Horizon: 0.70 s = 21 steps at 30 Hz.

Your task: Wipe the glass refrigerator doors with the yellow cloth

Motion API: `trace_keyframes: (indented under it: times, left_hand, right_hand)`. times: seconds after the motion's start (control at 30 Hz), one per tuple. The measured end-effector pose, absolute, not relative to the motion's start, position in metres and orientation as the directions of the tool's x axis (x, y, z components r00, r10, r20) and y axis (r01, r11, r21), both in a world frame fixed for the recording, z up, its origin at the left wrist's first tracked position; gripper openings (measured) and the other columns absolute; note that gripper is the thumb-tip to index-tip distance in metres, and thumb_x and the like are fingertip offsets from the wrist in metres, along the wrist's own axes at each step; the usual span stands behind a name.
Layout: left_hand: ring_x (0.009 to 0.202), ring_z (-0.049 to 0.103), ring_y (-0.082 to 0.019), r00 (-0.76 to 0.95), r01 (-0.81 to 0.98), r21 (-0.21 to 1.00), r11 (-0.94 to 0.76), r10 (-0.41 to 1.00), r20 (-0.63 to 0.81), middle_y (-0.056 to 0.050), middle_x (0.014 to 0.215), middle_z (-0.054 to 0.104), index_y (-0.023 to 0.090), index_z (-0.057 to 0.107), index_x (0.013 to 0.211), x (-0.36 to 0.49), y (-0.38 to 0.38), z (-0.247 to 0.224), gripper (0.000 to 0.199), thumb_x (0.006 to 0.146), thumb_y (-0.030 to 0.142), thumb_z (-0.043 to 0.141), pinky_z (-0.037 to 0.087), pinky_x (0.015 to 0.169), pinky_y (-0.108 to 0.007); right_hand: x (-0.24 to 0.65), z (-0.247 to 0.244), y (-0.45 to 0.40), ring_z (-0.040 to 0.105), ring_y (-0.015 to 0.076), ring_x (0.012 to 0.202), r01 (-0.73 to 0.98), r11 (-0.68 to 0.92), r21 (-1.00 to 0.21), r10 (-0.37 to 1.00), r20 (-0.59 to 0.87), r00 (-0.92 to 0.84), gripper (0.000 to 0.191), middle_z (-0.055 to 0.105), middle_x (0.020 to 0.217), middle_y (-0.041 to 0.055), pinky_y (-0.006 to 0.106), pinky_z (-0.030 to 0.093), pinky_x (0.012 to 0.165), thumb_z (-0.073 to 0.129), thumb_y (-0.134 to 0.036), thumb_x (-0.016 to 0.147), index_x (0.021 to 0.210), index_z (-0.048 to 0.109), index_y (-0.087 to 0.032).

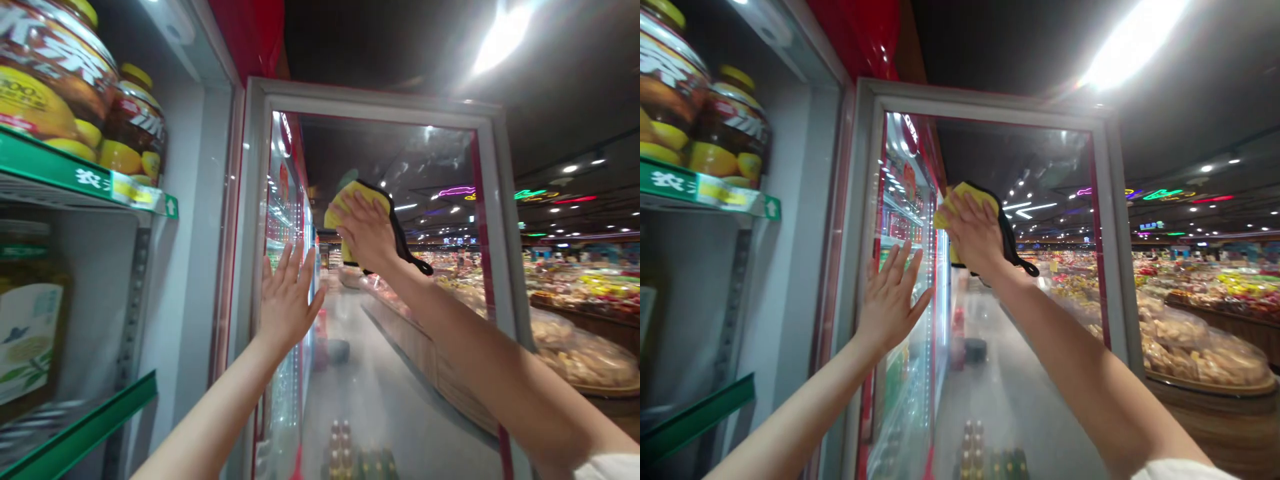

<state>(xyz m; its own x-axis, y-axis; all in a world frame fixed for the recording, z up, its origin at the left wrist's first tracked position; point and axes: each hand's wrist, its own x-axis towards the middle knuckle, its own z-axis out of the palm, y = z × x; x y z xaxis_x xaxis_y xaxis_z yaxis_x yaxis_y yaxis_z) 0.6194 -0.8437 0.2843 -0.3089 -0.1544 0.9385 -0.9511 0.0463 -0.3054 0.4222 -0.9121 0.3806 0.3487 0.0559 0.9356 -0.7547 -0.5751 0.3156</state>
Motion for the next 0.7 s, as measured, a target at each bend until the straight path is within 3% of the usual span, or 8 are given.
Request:
trace_keyframes:
  times: [0.07,0.13,0.2,0.27,0.37,0.47,0.6,0.7]
  left_hand:
    - [0.156,0.02,-0.031,-0.299,-0.954,-0.296,0.046,-0.161,0.94,-0.017,0.164,0.032,0.018,0.023,0.159,0.623,-0.842,0.28,0.069,0.099,0.045,0.045,0.012,0.125,-0.06]
    - [0.155,0.021,-0.03,-0.293,-0.956,-0.29,0.045,-0.165,0.942,-0.016,0.164,0.033,0.019,0.023,0.16,0.629,-0.839,0.275,0.07,0.099,0.045,0.046,0.013,0.126,-0.057]
    - [0.156,0.02,-0.028,-0.289,-0.957,-0.287,0.035,-0.164,0.943,-0.014,0.164,0.033,0.019,0.023,0.159,0.634,-0.836,0.272,0.069,0.099,0.043,0.047,0.016,0.127,-0.053]
    - [0.156,0.019,-0.027,-0.288,-0.957,-0.289,0.017,-0.168,0.943,-0.014,0.164,0.034,0.018,0.026,0.159,0.638,-0.832,0.269,0.067,0.099,0.041,0.046,0.019,0.127,-0.05]
    - [0.156,0.02,-0.027,-0.282,-0.957,-0.289,-0.012,-0.185,0.941,-0.013,0.164,0.034,0.019,0.029,0.158,0.64,-0.826,0.267,0.065,0.099,0.042,0.046,0.016,0.127,-0.052]
    - [0.155,0.023,-0.028,-0.284,-0.956,-0.294,-0.021,-0.192,0.939,-0.012,0.163,0.035,0.021,0.031,0.157,0.642,-0.82,0.264,0.065,0.098,0.043,0.047,0.01,0.127,-0.055]
    - [0.154,0.025,-0.028,-0.281,-0.955,-0.293,-0.037,-0.191,0.94,-0.012,0.162,0.038,0.021,0.035,0.156,0.651,-0.812,0.258,0.063,0.098,0.042,0.048,0.005,0.128,-0.056]
    - [0.155,0.023,-0.028,-0.271,-0.957,-0.286,-0.046,-0.207,0.94,-0.012,0.162,0.036,0.024,0.035,0.156,0.658,-0.807,0.254,0.064,0.097,0.041,0.051,0.008,0.127,-0.056]
  right_hand:
    - [0.415,0.36,-0.907,0.034,0.0267,0.151,-0.64,-0.592,0.489,0.104,0.834,0.541,0.047,0.043,0.16,0.0015,0.054,0.023,0.125,0.05,-0.03,0.1,0.147,0.052,-0.031]
    - [0.399,0.352,-0.907,0.039,0.0251,0.149,-0.584,-0.589,0.559,0.133,0.78,0.612,0.047,0.046,0.158,0.0001,0.052,0.026,0.125,0.051,-0.028,0.099,0.145,0.053,-0.033]
    - [0.389,0.363,-0.912,0.042,0.0271,0.146,-0.636,-0.591,0.497,0.134,0.837,0.53,0.046,0.05,0.155,0.0014,0.053,0.029,0.124,0.052,-0.026,0.098,0.143,0.056,-0.031]
    - [0.394,0.384,-0.916,0.043,0.0306,0.145,-0.717,-0.604,0.349,0.11,0.927,0.359,0.044,0.051,0.154,0.0038,0.057,0.029,0.122,0.052,-0.025,0.097,0.141,0.058,-0.028]
    - [0.429,0.403,-0.913,0.038,0.0336,0.148,-0.752,-0.627,0.203,0.062,0.976,0.211,0.044,0.047,0.157,0.0064,0.061,0.025,0.123,0.051,-0.029,0.099,0.142,0.057,-0.025]
    - [0.457,0.383,-0.901,0.035,0.0314,0.15,-0.684,-0.653,0.325,0.092,0.931,0.354,0.044,0.045,0.158,0.0064,0.059,0.023,0.124,0.051,-0.033,0.1,0.142,0.057,-0.024]
    - [0.442,0.347,-0.895,0.046,0.0247,0.142,-0.494,-0.665,0.559,0.205,0.774,0.599,0.036,0.058,0.148,-0.0001,0.049,0.03,0.123,0.053,-0.03,0.098,0.131,0.067,-0.032]
    - [0.425,0.363,-0.9,0.056,0.0274,0.13,-0.553,-0.679,0.483,0.215,0.851,0.478,0.032,0.068,0.135,0.0013,0.049,0.039,0.115,0.058,-0.027,0.094,0.121,0.074,-0.032]
